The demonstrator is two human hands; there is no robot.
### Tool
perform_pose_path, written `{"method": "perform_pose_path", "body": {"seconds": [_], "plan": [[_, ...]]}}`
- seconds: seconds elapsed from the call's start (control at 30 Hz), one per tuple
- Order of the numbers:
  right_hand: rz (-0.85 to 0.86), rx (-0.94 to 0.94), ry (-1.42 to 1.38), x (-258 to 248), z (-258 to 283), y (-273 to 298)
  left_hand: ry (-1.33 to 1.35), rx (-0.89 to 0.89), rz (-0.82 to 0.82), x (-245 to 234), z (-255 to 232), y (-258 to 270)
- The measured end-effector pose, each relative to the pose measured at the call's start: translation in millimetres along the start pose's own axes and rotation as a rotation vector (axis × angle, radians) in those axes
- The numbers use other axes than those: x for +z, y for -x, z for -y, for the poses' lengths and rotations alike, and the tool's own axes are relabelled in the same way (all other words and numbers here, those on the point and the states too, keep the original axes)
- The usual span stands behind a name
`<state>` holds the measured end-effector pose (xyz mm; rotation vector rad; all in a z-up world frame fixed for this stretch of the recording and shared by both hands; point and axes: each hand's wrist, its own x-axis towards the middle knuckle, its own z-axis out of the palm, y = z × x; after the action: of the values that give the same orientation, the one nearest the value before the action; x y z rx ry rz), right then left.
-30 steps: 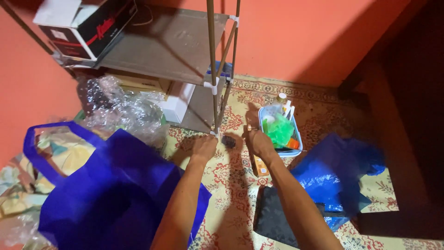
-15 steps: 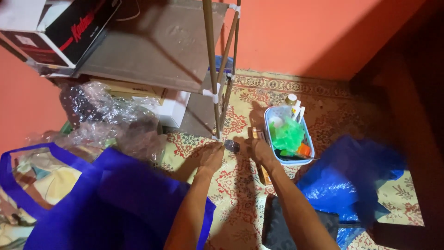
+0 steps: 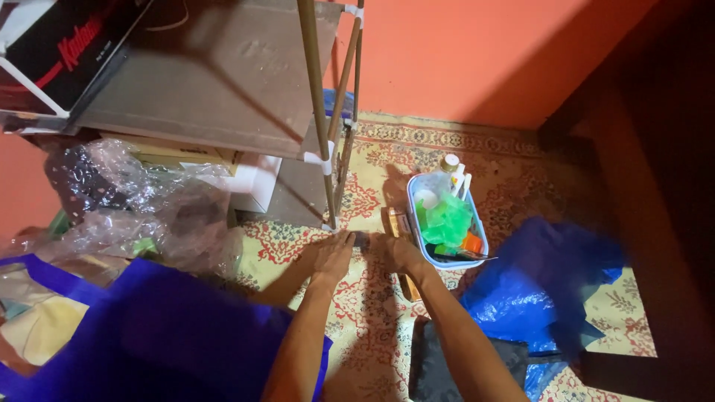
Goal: The person places a power adapter, several food packets, and a small box into a blue reusable bag, then hangs the bag and a small black pouch on a clothing rack.
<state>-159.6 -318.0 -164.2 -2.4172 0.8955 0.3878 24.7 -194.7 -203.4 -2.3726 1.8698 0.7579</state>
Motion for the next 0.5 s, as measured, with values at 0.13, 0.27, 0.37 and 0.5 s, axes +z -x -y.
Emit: {"method": "perform_pose_path", "body": {"seconds": [0.13, 0.27, 0.37, 0.5], "plan": [[0.033, 0.072, -0.036, 15, -6, -2, 0.211, -0.161, -0.061, -9, -14, 14], [0.136, 0.027, -0.006, -10, 22, 26, -0.101, 0.023, -0.132, 9, -19, 10], [0.167, 0.040, 0.033, 113, -102, -38, -0.155, 0.079, -0.192, 7, -22, 23], [0.185, 0.118, 0.101, 189, -145, -120, -0.218, 0.111, -0.208, 43, 2, 4]]}}
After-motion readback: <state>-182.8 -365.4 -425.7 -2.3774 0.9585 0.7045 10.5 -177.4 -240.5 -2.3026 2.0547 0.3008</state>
